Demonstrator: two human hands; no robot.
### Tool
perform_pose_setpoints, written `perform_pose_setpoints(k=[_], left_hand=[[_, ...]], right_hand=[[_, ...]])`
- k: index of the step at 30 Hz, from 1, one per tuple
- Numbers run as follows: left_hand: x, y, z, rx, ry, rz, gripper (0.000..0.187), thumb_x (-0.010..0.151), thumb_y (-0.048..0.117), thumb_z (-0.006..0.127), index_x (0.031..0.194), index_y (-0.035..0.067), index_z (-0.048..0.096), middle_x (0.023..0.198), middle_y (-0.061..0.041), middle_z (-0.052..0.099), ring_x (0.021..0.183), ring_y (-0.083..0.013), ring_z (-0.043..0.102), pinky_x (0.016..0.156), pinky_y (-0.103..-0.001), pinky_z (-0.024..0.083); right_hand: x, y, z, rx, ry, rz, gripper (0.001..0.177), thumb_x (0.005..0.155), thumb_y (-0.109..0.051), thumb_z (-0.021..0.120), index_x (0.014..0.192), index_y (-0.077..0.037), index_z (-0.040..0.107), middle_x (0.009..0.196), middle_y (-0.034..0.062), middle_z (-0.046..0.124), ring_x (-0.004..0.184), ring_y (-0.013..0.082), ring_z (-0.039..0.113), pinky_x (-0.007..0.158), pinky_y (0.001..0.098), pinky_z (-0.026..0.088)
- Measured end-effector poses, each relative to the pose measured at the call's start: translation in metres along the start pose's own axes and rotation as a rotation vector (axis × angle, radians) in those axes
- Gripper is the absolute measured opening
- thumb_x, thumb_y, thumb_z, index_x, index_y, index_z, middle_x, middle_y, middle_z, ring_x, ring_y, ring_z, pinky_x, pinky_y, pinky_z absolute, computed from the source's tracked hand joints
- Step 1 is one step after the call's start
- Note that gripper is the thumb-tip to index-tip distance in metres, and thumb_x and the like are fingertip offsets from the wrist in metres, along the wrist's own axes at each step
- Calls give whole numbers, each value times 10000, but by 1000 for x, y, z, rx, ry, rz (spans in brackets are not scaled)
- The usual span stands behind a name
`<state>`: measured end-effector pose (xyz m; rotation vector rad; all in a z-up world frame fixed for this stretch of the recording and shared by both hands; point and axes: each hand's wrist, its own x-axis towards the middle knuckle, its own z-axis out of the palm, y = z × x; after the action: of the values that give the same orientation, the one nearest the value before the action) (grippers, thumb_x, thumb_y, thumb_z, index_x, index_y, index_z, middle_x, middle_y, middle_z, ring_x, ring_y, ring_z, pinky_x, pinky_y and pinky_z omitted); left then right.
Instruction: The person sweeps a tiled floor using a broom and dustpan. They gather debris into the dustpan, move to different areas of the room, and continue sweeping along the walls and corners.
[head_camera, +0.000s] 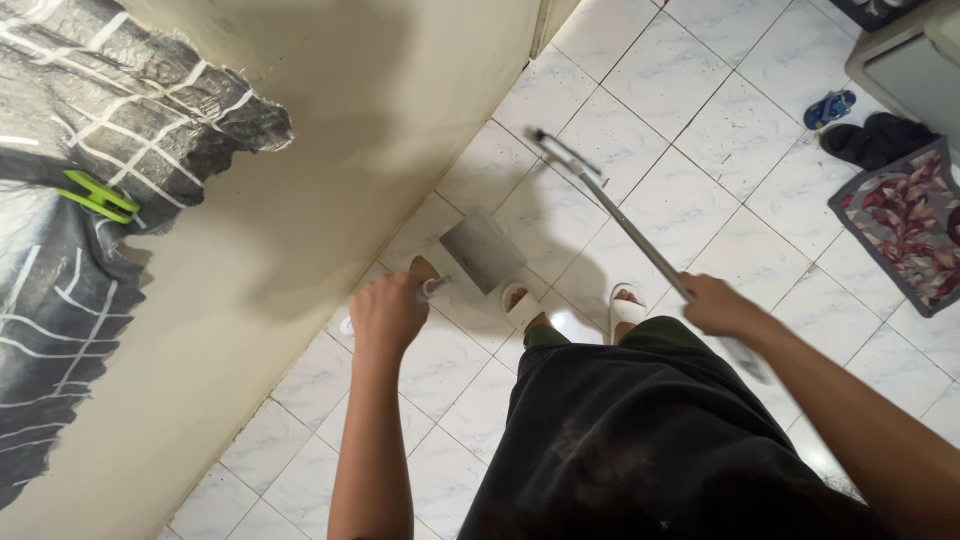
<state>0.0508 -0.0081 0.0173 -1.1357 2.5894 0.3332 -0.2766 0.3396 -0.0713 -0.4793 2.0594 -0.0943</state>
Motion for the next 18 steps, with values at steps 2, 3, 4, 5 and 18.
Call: perform_pose_setpoints(k=[2,3,4,5,18], left_hand=[[-1,3,2,-65,7,5,175,782,140,720,922,208,798,813,-100,742,768,-327,715,650,-452,542],[0,6,2,-96,13,10,225,752,126,726,938,227,802,795,-103,740,759,-332,712,640,-459,537],[1,8,1,-110,23,12,233,755,116,721,940,229,804,801,-100,744,759,-329,713,638,-458,536],[3,12,1,-127,33,16,241,758,105,717,943,232,805,807,-96,747,759,-327,715,637,-457,536],[21,28,8,-152,67,47,266,714,92,740,924,240,812,848,-79,753,764,-317,717,629,-435,535]], right_hand=[[24,-11,19,14,-64,24,551,833,-7,576,1383,31,578,901,212,720,625,239,678,586,385,564],[34,-21,30,36,-107,54,595,833,12,560,1427,20,532,898,216,711,613,255,688,578,383,582],[38,-28,39,88,-163,22,616,797,41,525,1407,-22,592,854,186,709,591,235,664,558,367,556],[39,-34,45,140,-216,-9,660,761,71,490,1386,-66,652,810,156,706,570,216,640,538,352,529],[-24,-23,-14,71,-193,14,722,873,-103,645,1555,-167,416,719,117,677,474,196,558,464,379,496]])
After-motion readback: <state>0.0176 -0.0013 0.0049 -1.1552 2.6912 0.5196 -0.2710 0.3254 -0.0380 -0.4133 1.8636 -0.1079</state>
